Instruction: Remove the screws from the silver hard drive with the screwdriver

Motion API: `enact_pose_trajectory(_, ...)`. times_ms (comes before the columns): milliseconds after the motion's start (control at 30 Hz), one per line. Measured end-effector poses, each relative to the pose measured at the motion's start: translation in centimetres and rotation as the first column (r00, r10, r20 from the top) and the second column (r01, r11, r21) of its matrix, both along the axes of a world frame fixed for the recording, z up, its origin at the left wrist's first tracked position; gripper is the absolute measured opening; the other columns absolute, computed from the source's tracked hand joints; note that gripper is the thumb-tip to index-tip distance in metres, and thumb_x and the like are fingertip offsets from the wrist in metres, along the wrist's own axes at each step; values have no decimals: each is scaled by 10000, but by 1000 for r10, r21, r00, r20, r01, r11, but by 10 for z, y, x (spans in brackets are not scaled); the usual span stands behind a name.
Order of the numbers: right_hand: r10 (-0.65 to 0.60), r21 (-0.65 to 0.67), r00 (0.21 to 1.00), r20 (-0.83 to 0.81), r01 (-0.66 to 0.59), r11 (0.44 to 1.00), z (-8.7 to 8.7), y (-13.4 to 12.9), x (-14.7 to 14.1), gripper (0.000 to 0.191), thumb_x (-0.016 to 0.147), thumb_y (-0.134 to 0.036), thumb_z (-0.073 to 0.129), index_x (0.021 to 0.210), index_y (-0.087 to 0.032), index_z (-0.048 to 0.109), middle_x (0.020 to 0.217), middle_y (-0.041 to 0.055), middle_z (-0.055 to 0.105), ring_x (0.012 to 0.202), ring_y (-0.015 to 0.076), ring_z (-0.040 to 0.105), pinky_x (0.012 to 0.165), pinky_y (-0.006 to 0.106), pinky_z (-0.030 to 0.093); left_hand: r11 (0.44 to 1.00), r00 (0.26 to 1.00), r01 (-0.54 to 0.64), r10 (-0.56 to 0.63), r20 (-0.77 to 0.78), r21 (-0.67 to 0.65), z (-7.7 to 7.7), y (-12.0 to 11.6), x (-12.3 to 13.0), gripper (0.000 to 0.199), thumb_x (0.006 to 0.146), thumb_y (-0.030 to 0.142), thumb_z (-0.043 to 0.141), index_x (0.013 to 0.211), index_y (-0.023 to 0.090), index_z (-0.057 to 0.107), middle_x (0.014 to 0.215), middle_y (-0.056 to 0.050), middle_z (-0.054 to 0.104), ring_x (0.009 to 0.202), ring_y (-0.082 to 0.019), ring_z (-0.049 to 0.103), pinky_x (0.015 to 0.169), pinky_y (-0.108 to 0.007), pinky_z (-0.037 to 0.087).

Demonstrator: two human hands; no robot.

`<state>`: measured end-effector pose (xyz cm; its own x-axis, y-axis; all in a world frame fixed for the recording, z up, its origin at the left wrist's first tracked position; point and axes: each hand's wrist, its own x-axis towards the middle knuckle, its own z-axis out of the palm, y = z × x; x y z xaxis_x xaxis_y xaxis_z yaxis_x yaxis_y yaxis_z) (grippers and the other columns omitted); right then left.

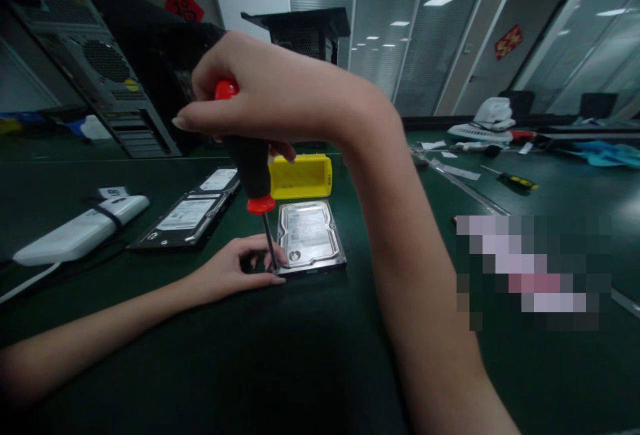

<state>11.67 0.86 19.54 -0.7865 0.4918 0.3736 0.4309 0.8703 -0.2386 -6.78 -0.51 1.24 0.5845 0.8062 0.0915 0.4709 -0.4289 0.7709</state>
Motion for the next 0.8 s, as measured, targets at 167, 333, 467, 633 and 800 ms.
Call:
enact_pose_trajectory(167, 5, -6, 999, 41, -5, 1000, 4, 2, 1, 361, 988, -371, 487, 984, -68, 683, 697, -13, 559, 508, 38, 489, 398, 138, 361, 1000, 1000, -5, 5, 0, 10, -1, 0, 0, 273, 786, 373, 758, 968, 177, 702, 859, -10, 612, 770, -157, 523, 673, -262, 376)
enact_pose_trajectory(333, 7, 26, 993, 118, -11, 1000, 8, 5, 3, 398, 1001, -380, 411, 991, -72, 663, 809, 28, 612, 617, 55, 533, 449, 121, 371, 1000, 1000, 2, -2, 1, 11, -1, 1, -2, 263, 790, 360, 754, 972, 179, 696, 857, -7, 604, 770, -156, 520, 675, -261, 374)
enact_pose_trajectory(467, -73, -83, 997, 38, 75, 994, 6, 3, 4, 281, 981, -308, 476, 1047, -92, 642, 803, 12, 633, 620, 72, 597, 443, 119, 429, 1000, 1000, 2, -2, -5, 4, -1, 2, -3, 258, 793, 360, 751, 973, 183, 696, 863, -7, 604, 776, -158, 521, 686, -268, 377)
enact_pose_trajectory(633, -97, -28, 992, 79, 99, 995, 4, 0, 5, 298, 978, -344, 495, 1076, -100, 635, 832, 2, 599, 588, 32, 525, 435, 93, 383, 1000, 1000, -1, 1, -12, 7, -2, 2, -3, 274, 794, 378, 750, 988, 191, 699, 874, -9, 609, 783, -161, 525, 689, -273, 382)
enact_pose_trajectory(800, -148, 51, 988, 49, 145, 988, 3, 0, 1, 384, 953, -434, 529, 787, -102, 628, 697, -18, 537, 500, 20, 416, 395, 117, 310, 1000, 1000, -1, 1, -13, 6, 0, 0, 0, 284, 795, 395, 746, 985, 189, 701, 905, -21, 624, 788, -165, 531, 679, -269, 388)
